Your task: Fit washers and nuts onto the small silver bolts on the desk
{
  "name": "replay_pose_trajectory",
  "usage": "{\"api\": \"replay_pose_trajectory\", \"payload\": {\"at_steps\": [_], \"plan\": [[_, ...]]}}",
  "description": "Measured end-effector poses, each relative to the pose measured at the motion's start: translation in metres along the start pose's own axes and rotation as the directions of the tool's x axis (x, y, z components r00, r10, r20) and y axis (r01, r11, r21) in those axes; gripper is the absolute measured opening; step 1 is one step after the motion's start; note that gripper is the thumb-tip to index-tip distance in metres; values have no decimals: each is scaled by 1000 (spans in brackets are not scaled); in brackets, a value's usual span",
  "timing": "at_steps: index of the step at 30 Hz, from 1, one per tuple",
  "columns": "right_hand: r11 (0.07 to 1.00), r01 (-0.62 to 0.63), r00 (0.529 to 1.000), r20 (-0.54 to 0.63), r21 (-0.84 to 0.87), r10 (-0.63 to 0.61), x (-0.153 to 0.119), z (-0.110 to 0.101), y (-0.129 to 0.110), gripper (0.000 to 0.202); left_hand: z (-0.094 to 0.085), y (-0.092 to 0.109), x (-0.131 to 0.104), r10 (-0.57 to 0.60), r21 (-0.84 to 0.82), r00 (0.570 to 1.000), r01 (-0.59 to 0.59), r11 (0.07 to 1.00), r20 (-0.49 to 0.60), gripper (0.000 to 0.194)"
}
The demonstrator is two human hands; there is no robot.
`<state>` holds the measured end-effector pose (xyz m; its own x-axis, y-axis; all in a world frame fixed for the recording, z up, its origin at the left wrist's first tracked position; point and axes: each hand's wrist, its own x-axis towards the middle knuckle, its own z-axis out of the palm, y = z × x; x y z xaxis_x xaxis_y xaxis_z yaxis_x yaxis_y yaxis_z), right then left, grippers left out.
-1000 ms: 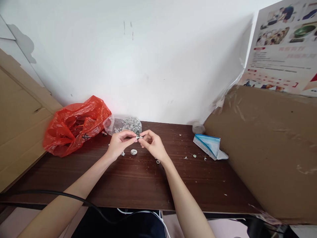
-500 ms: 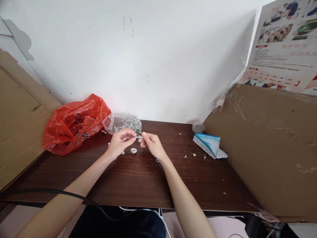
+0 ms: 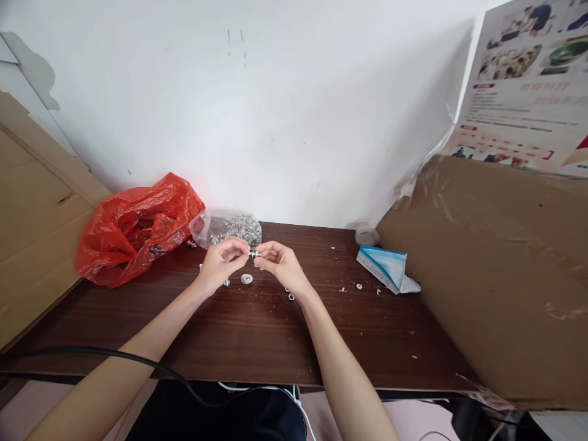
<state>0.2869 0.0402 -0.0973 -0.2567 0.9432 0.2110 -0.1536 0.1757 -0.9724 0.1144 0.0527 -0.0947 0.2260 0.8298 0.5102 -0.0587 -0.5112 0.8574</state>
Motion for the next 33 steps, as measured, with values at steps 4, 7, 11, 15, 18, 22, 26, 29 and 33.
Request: {"api": "replay_pose_trajectory", "payload": {"at_steps": [4, 7, 11, 15, 18, 22, 26, 29, 33], "plan": [[998, 32, 999, -31, -61, -34, 1, 0, 2, 29, 0, 1, 0, -21, -6, 1000, 21, 1000, -5, 2], [988, 86, 993, -70, -127, -95, 1, 0, 2, 27, 2, 4, -1, -62, -16, 998, 62, 998, -29, 10], [947, 152, 980, -79, -284, -181, 0, 2, 2, 21, 1, 3, -1, -80, 50, 994, 84, 995, -80, 19], [888, 208, 960, -88, -410, -265, 0, 2, 3, 18, -1, -1, -2, -173, 89, 984, 177, 980, -50, 24], [863, 231, 953, -76, -448, -294, 0, 2, 2, 15, -1, 0, -1, -222, 33, 975, 223, 974, -30, 27], [839, 250, 950, -48, -483, -310, -2, 3, -1, 11, 0, 2, 0, -250, 5, 968, 250, 968, -35, 27], [807, 282, 939, -22, -519, -342, -3, 4, -4, 12, -1, 1, -1, -220, 28, 975, 220, 975, -16, 21], [796, 250, 949, -25, -550, -316, -4, 2, -3, 20, -1, 0, -1, -185, 40, 983, 185, 982, -10, 18], [869, 142, 975, -86, -474, -206, -4, -4, -3, 44, -1, 0, -2, -148, 59, 989, 149, 987, -15, 17]]}}
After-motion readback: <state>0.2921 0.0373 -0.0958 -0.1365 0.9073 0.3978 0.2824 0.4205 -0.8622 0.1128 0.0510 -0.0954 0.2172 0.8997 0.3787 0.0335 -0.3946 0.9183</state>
